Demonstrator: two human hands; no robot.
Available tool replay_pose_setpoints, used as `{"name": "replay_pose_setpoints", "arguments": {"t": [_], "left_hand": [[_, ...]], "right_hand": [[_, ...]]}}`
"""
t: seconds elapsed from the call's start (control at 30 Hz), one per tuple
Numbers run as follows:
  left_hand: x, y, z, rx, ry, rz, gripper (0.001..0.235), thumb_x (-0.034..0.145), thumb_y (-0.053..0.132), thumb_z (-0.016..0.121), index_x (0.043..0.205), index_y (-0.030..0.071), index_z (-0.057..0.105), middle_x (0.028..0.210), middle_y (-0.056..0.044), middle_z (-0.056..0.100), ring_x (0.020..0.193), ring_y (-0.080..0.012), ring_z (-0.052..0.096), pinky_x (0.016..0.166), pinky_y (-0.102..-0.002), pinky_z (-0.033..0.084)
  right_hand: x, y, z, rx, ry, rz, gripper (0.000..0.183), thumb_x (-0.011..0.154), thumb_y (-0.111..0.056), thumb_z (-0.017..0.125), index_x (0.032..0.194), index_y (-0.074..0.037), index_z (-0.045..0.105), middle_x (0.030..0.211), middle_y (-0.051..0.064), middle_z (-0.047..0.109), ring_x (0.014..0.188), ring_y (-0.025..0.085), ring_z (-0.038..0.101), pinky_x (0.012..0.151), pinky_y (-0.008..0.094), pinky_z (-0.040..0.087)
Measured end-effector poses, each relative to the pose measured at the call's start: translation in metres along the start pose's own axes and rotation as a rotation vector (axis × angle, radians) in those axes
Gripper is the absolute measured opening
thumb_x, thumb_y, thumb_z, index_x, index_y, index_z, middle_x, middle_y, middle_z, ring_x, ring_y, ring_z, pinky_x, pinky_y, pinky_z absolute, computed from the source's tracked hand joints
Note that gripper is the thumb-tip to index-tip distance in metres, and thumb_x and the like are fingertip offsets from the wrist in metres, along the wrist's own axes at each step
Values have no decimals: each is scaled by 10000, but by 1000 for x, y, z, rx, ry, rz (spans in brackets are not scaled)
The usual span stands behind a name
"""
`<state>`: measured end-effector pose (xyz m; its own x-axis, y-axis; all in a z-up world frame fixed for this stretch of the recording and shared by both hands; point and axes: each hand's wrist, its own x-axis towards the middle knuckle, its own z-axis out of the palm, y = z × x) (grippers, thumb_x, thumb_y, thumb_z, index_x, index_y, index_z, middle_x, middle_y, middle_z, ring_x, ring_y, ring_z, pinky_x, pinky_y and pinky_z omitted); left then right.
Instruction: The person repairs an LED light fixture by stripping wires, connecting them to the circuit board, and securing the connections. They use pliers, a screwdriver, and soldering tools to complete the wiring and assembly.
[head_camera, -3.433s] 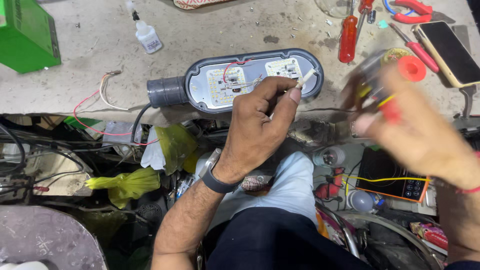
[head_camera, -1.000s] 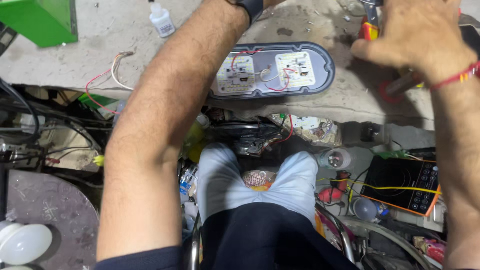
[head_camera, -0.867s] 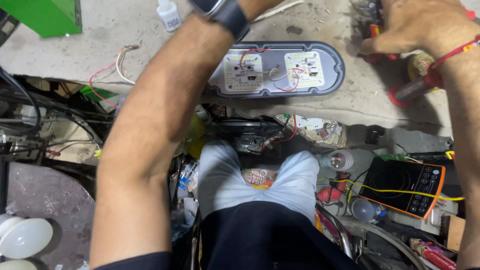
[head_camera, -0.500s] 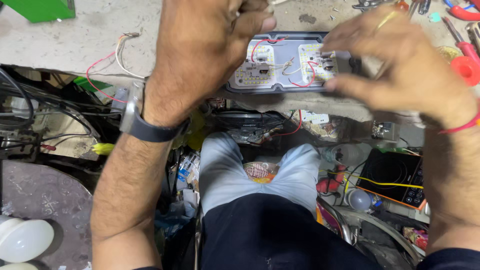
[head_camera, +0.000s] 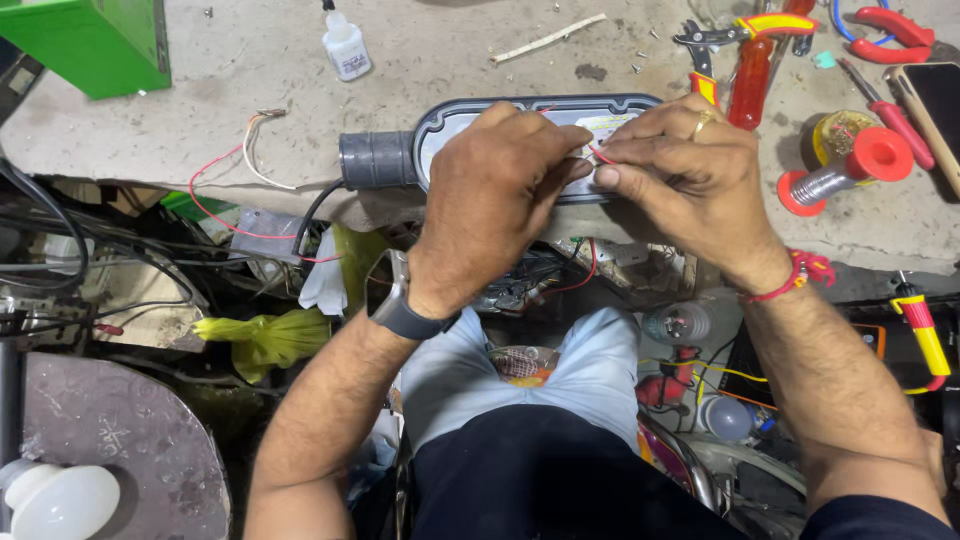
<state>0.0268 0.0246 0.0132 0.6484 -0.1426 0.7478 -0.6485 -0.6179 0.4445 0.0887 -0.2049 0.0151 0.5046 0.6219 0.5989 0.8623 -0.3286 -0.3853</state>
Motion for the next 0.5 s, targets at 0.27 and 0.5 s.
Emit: {"name": "replay_pose_setpoints", "arguments": {"t": [0.27,0.5], "left_hand": [[-6,-3,-6,81,150,-26,193,999,137,780,1172,99,705,1029,-74,713,941,-283,662,811,-399,525],[10,-20,-19,264,16,-129,129,957,52,684,1079,51,728,887,-115,678,857,-327,631,704,-458,473]], "right_hand": [[-8,5,6,29,104,37,110,990,-56,845,1064,-27,769,1054,73,758,990,193,709,903,299,540],[-7,-1,9,65,99,97,88,1049,-67,793,1072,13,764,1035,121,754,974,191,724,871,295,558]]}}
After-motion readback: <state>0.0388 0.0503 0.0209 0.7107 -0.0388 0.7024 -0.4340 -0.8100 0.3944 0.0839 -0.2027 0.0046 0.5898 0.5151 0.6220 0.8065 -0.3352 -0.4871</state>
